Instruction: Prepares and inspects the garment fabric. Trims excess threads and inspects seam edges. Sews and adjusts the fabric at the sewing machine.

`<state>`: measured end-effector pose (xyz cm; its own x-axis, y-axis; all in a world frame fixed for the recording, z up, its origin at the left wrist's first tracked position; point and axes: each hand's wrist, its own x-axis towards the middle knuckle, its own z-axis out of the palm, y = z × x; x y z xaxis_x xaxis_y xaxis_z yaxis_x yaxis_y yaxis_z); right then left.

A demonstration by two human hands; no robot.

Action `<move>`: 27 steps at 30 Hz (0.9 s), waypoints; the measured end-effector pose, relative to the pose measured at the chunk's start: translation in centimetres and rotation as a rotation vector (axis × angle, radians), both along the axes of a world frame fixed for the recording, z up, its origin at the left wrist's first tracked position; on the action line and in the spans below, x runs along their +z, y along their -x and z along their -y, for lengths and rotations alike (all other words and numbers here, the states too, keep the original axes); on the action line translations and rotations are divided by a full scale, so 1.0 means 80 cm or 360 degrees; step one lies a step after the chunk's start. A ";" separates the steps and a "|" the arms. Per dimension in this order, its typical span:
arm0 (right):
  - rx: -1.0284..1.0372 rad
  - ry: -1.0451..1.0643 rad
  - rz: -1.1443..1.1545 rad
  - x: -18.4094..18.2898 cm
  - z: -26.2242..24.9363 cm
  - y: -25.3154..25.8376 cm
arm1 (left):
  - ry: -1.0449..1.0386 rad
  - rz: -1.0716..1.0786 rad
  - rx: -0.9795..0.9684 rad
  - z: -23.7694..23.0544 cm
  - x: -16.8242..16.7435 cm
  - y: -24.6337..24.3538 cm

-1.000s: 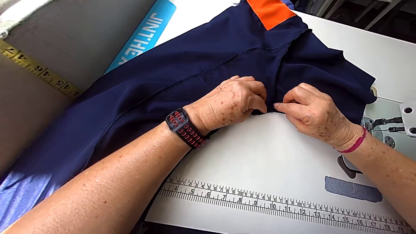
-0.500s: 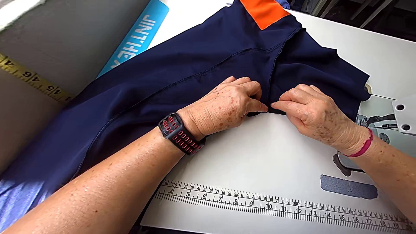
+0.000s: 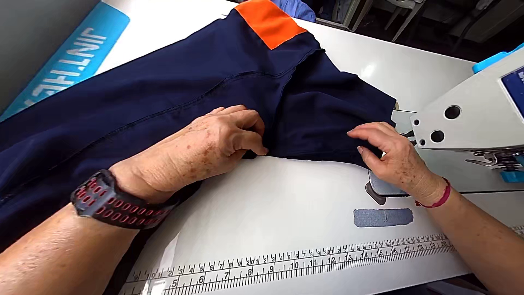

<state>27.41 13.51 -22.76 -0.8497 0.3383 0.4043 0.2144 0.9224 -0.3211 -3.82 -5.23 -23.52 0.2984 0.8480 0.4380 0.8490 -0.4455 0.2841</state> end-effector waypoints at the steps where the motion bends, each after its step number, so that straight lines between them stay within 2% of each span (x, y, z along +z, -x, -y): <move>1: 0.0039 -0.0091 0.0049 -0.003 -0.001 -0.005 | 0.0030 0.0021 -0.0016 0.002 0.001 0.009; 5: -0.0013 -0.0157 0.0173 0.001 0.007 -0.025 | 0.0090 0.0072 -0.0041 0.007 0.001 0.028; 9: -0.0073 0.0034 -0.0059 0.022 0.023 -0.025 | 0.0095 0.0050 0.0015 0.010 0.001 0.026; 13: 0.0093 0.0018 -0.0177 0.023 0.034 -0.008 | 0.0111 0.0053 0.0013 0.012 0.004 0.024; 17: 0.0224 0.0034 0.0073 0.006 0.036 0.002 | 0.0138 0.0044 0.0018 0.012 0.006 0.022; 21: 0.0126 0.0286 0.0273 0.016 0.038 -0.005 | 0.0138 0.0035 0.0037 0.014 0.008 0.018; 24: 0.0056 0.0237 0.0155 0.018 0.037 -0.001 | 0.0146 0.0031 0.0067 0.012 0.010 0.017; 27: 0.0168 0.0106 -0.0041 0.019 0.043 0.026 | 0.0153 0.0063 0.0051 0.013 0.011 0.015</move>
